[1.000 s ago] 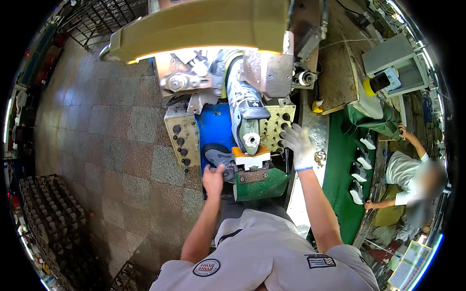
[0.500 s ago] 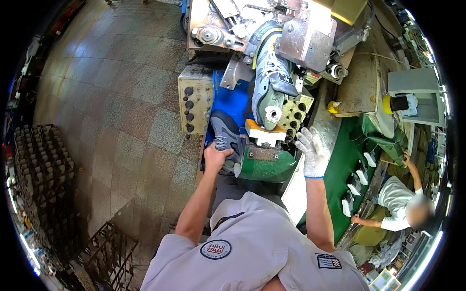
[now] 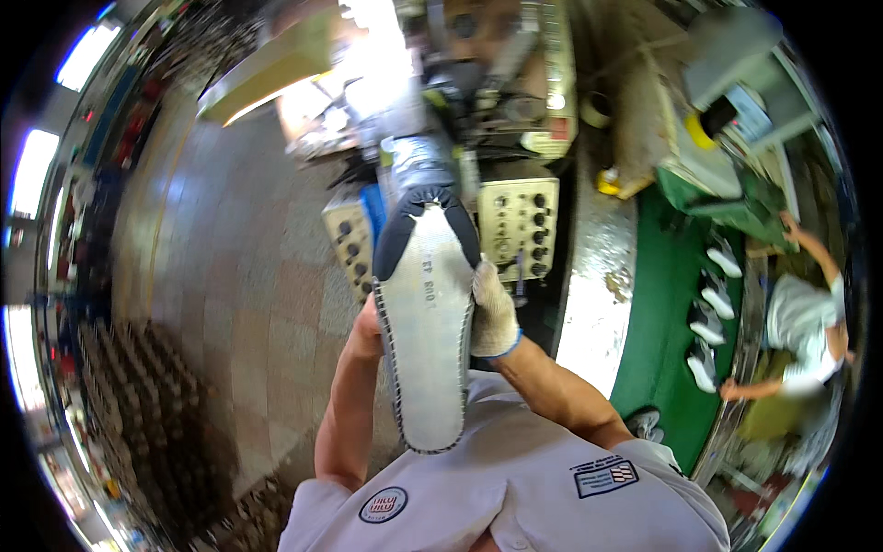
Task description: The person places shoes onto a lasting machine, operates the machine by hand to secure the shoe, and then removes the shaped shoes and places them on a conveyor belt.
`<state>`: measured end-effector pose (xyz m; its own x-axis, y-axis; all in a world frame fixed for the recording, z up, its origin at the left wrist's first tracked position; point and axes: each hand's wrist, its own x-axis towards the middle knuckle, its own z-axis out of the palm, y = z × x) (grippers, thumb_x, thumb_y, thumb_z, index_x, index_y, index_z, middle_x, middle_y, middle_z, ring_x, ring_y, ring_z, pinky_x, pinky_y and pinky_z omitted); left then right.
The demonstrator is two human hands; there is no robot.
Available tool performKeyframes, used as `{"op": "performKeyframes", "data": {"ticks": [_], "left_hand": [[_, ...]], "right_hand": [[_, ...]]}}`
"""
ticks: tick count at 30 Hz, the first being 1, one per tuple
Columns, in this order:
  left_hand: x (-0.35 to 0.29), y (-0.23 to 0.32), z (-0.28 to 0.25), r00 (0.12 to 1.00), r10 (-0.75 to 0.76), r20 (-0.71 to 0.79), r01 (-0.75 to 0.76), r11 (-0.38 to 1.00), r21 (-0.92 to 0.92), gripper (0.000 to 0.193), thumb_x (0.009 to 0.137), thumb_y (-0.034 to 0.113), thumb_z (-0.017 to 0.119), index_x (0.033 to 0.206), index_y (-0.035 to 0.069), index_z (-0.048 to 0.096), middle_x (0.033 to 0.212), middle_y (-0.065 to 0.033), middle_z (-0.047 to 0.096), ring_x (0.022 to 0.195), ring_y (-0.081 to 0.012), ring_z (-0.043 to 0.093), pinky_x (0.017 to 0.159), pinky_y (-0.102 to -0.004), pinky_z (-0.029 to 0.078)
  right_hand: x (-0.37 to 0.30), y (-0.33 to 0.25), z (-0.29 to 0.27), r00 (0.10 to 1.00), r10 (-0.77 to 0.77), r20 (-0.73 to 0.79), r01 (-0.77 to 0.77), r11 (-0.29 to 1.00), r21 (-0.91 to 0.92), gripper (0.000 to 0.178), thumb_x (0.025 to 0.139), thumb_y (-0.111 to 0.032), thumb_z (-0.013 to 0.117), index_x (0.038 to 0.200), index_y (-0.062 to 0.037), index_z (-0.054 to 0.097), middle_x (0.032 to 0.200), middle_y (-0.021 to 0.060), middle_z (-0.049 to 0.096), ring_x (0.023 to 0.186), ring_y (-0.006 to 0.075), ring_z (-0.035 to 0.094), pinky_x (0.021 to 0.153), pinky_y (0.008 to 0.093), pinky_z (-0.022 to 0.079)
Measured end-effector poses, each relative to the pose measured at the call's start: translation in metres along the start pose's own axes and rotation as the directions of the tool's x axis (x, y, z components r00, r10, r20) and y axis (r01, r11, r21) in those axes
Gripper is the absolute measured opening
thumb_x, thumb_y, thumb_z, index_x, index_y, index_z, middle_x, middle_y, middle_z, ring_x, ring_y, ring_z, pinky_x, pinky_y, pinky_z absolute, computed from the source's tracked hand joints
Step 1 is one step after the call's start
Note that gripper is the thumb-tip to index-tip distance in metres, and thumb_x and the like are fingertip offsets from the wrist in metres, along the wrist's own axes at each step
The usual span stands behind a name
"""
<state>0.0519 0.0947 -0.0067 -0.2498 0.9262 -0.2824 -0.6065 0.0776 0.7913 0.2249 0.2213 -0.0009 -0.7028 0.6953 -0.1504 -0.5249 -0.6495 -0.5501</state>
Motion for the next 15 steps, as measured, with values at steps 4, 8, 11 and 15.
{"op": "performKeyframes", "data": {"ticks": [4, 8, 11, 15], "left_hand": [[0.039, -0.015, 0.078, 0.999, 0.041, 0.025, -0.048, 0.889, 0.455, 0.055, 0.098, 0.034, 0.061, 0.129, -0.01, 0.06, 0.118, -0.0132, 0.07, 0.098, -0.0178, 0.068, 0.086, -0.0318, 0.052], [0.084, -0.065, 0.162, 0.989, -0.099, 0.107, 0.089, 0.992, 0.089, 0.046, 0.1, 0.04, 0.057, 0.116, -0.002, 0.066, 0.107, -0.0066, 0.07, 0.096, -0.0174, 0.065, 0.086, -0.0303, 0.048], [0.1, -0.11, 0.214, 0.963, -0.247, 0.113, 0.225, 0.958, 0.177, 0.028, 0.095, 0.033, 0.066, 0.088, 0.006, 0.067, 0.089, 0.0014, 0.064, 0.081, -0.0092, 0.055, 0.077, -0.0274, 0.042], [0.112, -0.184, 0.261, 0.894, -0.393, 0.216, 0.351, 0.913, 0.21, 0.025, 0.091, 0.028, 0.069, 0.095, 0.003, 0.07, 0.095, -0.0028, 0.069, 0.08, -0.0122, 0.06, 0.077, -0.0268, 0.044]], "right_hand": [[-0.023, -0.062, -0.038, 0.98, -0.04, -0.197, 0.057, 0.995, 0.081, 0.042, 0.096, -0.036, 0.065, 0.115, 0.0011, 0.066, 0.096, 0.0072, 0.07, 0.084, 0.0161, 0.067, 0.077, 0.0308, 0.056], [-0.069, -0.104, -0.087, 0.956, -0.211, -0.203, 0.202, 0.977, -0.062, 0.05, 0.092, -0.037, 0.068, 0.126, -0.0011, 0.06, 0.109, 0.0053, 0.068, 0.096, 0.0144, 0.065, 0.086, 0.031, 0.053], [-0.114, -0.129, -0.118, 0.934, -0.302, -0.192, 0.326, 0.939, 0.108, 0.079, 0.093, -0.061, 0.061, 0.144, -0.0018, 0.048, 0.135, 0.011, 0.061, 0.125, 0.0198, 0.056, 0.107, 0.036, 0.043], [-0.168, -0.159, -0.176, 0.88, -0.239, -0.411, 0.331, 0.928, 0.169, 0.072, 0.095, -0.06, 0.058, 0.138, -0.0011, 0.054, 0.128, 0.0131, 0.064, 0.115, 0.0225, 0.062, 0.1, 0.0365, 0.049]]}}
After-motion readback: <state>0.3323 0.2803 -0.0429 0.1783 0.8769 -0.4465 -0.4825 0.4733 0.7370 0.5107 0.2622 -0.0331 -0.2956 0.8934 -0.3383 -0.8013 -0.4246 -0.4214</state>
